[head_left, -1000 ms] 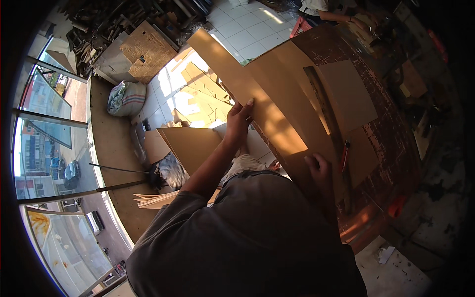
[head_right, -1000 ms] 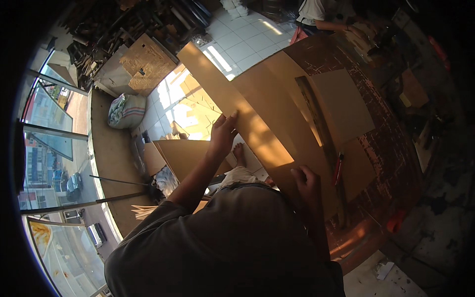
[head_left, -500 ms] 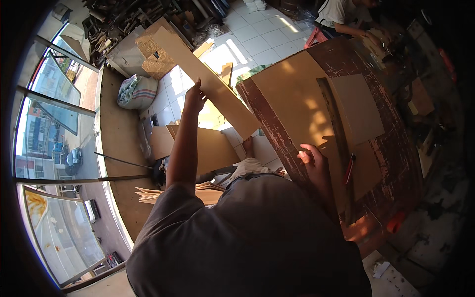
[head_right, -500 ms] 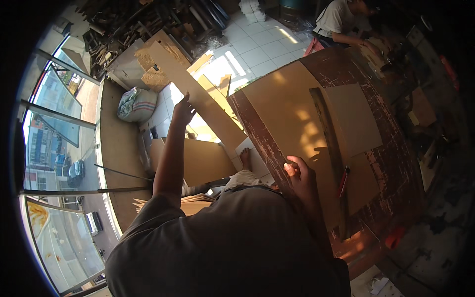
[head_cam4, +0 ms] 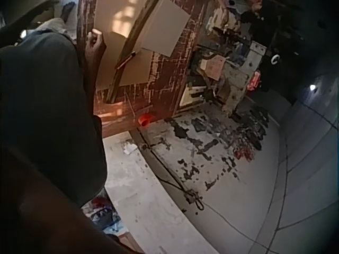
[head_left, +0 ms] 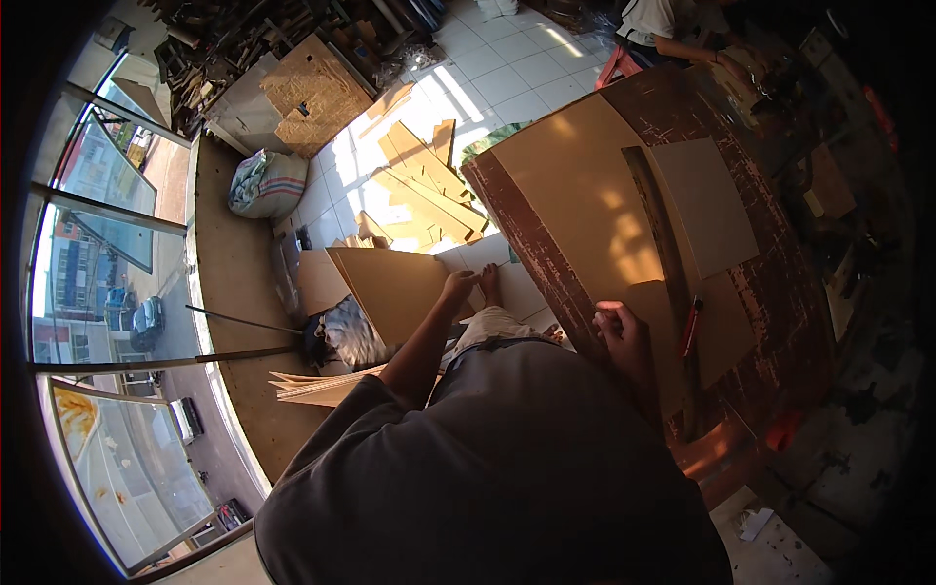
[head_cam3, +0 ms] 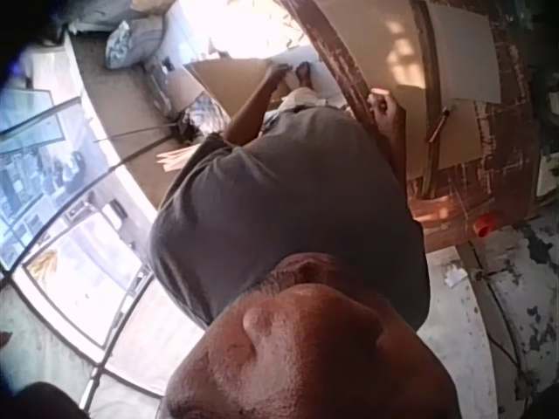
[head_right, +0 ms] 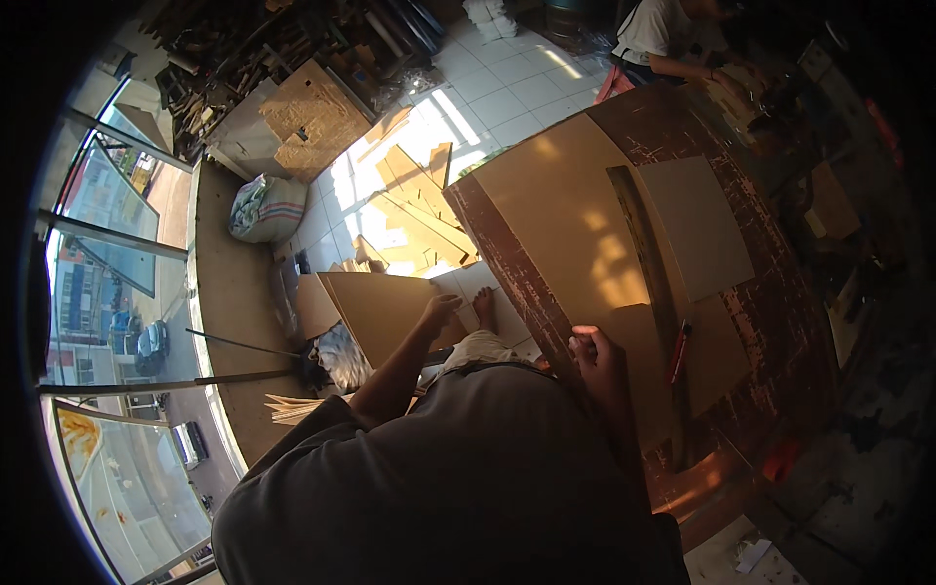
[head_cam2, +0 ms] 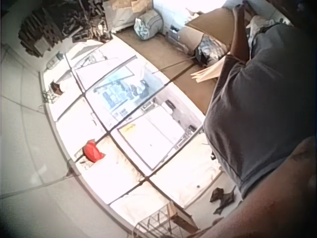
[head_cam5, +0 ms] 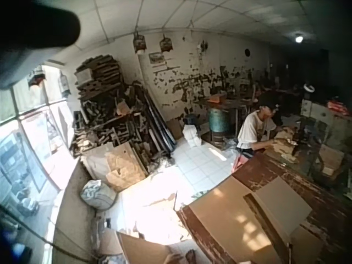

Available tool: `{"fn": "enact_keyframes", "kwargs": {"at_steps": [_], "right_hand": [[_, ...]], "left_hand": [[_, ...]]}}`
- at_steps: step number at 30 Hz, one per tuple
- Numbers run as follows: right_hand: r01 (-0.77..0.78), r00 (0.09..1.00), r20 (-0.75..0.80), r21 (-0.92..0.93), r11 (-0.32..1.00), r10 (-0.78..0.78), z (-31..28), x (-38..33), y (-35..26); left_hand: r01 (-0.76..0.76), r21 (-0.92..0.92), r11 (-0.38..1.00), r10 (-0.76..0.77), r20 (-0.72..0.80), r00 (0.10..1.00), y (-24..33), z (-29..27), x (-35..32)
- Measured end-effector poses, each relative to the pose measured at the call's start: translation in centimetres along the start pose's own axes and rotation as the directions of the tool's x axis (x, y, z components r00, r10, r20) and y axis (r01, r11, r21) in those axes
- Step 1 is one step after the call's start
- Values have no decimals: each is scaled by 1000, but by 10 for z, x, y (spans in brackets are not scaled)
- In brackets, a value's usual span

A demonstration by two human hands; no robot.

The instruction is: The person cuts cardboard sheets on a workbench using a ruler and a utility knife, then cuts around a smaller cardboard template with the utility knife.

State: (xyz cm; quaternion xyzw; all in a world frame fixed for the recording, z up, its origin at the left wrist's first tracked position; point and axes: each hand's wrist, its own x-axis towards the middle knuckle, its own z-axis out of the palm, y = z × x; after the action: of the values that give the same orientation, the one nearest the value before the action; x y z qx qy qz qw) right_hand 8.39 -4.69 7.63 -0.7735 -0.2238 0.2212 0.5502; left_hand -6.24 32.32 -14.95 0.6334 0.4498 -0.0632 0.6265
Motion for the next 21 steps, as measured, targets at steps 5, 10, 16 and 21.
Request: {"fn": "enact_keyframes", "kwargs": {"at_steps": [5, 10, 16, 21], "right_hand": [[-122, 992, -29, -70, 990, 120, -12, -9, -3], [-120, 987, -123, -130, 984, 104, -36, -11, 13], [-197, 851, -526, -289, 937, 17, -100, -20, 71], [-513, 731, -676, -454, 729, 94, -118, -26, 91]], "left_hand": [[-315, 513, 799, 160, 323, 933, -6, 75, -41], [-513, 450, 731, 185, 594, 783, -18, 72, -58], [41, -17, 999, -35, 253, 967, -32, 28, -47], [233, 52, 971, -231, -29, 972, -52, -5, -34]]}}
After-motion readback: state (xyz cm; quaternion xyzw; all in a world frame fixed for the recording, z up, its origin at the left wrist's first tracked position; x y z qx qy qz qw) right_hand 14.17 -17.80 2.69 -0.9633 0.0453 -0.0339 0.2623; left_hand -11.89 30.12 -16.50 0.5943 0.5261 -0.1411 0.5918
